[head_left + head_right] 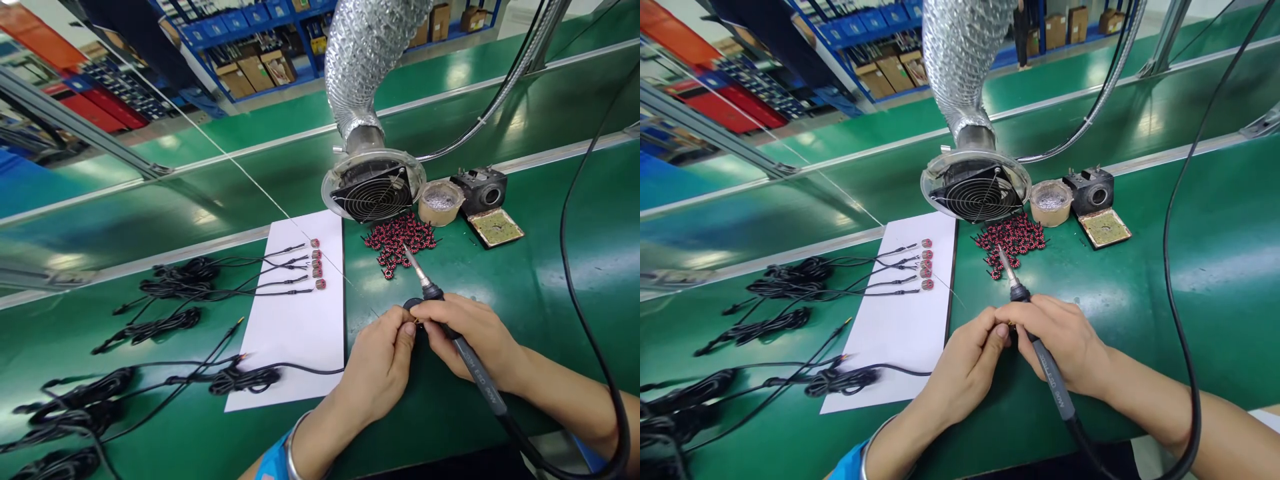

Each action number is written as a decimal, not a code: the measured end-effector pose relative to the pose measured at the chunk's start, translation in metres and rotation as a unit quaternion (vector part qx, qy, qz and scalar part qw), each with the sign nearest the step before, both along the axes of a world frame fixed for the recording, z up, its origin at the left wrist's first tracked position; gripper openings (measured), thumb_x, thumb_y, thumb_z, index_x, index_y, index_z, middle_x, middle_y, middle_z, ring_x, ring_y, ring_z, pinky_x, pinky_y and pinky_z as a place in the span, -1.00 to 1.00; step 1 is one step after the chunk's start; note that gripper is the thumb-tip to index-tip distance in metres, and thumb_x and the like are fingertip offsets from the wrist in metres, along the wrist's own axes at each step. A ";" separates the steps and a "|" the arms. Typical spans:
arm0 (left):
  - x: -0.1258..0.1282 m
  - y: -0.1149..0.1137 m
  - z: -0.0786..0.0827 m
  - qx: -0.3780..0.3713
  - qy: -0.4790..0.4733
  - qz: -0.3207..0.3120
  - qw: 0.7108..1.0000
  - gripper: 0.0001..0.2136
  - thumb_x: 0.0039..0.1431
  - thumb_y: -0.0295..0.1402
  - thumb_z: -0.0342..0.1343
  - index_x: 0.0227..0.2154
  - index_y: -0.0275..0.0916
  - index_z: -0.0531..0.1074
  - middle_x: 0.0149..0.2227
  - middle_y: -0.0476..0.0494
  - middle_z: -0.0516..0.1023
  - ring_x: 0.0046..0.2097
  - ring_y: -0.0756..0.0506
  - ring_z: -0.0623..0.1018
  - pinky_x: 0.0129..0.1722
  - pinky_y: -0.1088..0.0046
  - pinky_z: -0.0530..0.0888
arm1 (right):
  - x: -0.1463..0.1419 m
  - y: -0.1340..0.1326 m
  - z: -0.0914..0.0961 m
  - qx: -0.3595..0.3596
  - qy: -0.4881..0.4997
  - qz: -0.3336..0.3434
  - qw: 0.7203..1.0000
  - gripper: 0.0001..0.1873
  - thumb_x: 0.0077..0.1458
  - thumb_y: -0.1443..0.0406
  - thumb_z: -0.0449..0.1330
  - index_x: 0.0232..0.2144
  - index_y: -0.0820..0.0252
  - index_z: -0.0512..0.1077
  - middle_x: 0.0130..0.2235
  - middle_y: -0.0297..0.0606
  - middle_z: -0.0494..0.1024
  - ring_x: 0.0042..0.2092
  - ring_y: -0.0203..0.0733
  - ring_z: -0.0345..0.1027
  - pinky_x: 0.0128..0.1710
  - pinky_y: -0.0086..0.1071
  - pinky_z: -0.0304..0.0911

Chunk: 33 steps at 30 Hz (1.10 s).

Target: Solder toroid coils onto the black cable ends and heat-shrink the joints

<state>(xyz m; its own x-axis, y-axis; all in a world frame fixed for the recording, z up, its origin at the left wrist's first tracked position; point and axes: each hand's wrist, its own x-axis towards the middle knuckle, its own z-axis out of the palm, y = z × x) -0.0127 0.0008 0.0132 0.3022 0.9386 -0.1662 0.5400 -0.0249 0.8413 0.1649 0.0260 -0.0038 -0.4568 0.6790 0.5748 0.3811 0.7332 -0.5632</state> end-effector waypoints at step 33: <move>0.024 0.010 -0.018 -0.177 -0.202 0.211 0.940 -0.67 0.09 -0.04 0.13 -0.46 -0.23 0.29 -0.53 0.07 0.39 -0.65 0.12 0.32 -0.70 0.63 0.32 | 0.028 -0.012 0.021 -0.029 0.075 -0.087 0.993 -0.50 0.23 0.45 0.12 0.19 0.06 0.31 -0.31 -0.29 0.56 -0.36 -0.23 0.44 -0.36 -0.35 0.38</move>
<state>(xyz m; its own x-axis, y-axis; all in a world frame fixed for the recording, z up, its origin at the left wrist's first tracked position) 0.0113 0.0109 -0.0046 0.0213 0.8969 -0.4416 0.0729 0.4392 0.8954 0.1934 0.0137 0.0170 -0.2419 0.7739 0.5853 0.4080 0.6284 -0.6623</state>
